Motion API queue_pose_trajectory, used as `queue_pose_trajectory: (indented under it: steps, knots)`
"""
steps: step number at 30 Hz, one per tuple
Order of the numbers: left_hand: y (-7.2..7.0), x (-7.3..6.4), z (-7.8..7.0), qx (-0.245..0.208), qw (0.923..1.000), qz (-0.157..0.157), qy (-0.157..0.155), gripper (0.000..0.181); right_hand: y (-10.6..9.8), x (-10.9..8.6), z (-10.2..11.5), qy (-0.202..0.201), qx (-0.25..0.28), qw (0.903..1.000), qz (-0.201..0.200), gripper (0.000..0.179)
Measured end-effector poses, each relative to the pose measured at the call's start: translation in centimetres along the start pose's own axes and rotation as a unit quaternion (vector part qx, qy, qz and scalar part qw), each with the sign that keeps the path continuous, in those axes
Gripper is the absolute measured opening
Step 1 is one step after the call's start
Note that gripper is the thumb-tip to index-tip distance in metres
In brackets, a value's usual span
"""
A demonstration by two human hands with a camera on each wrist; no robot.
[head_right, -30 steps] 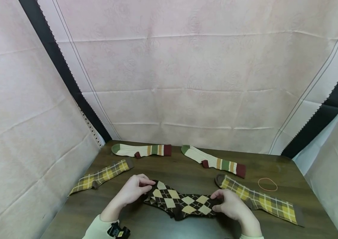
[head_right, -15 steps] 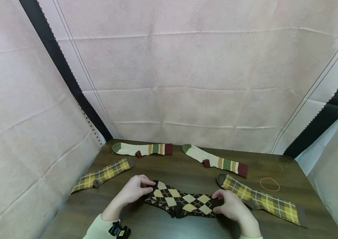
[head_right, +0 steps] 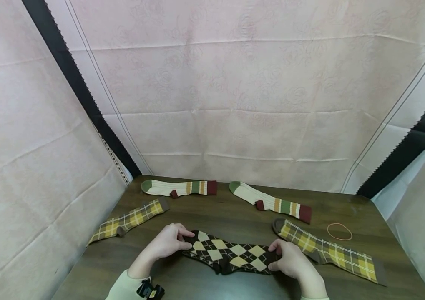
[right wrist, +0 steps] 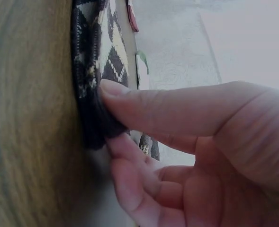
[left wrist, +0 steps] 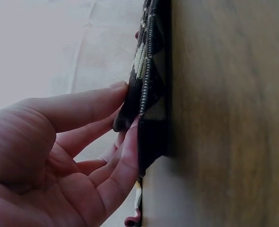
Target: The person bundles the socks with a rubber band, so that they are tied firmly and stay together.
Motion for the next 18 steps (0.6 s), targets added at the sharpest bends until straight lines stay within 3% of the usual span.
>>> queue_pose_trajectory:
  steps: [6, 18]
  knots:
    - [0.12, -0.06, 0.17, 0.003, 1.0, 0.002, -0.005, 0.028, 0.1, -0.1, -0.24, 0.008, 0.016, 0.9998, -0.002, 0.04]
    - [0.23, 0.03, 0.44, 0.004, 0.9999, 0.003, -0.009, 0.028, 0.07, 0.11, -0.07, -0.004, 0.0, 1.0, -0.008, 0.039]
Point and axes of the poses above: each hand's wrist, its own x-axis towards the middle knuckle, its own y-axis out of the palm, z = x × y, the point moved 10 cm from there along x, towards the middle knuckle, and after that the axes turned 12 degrees about x, right-handed, at the moved point
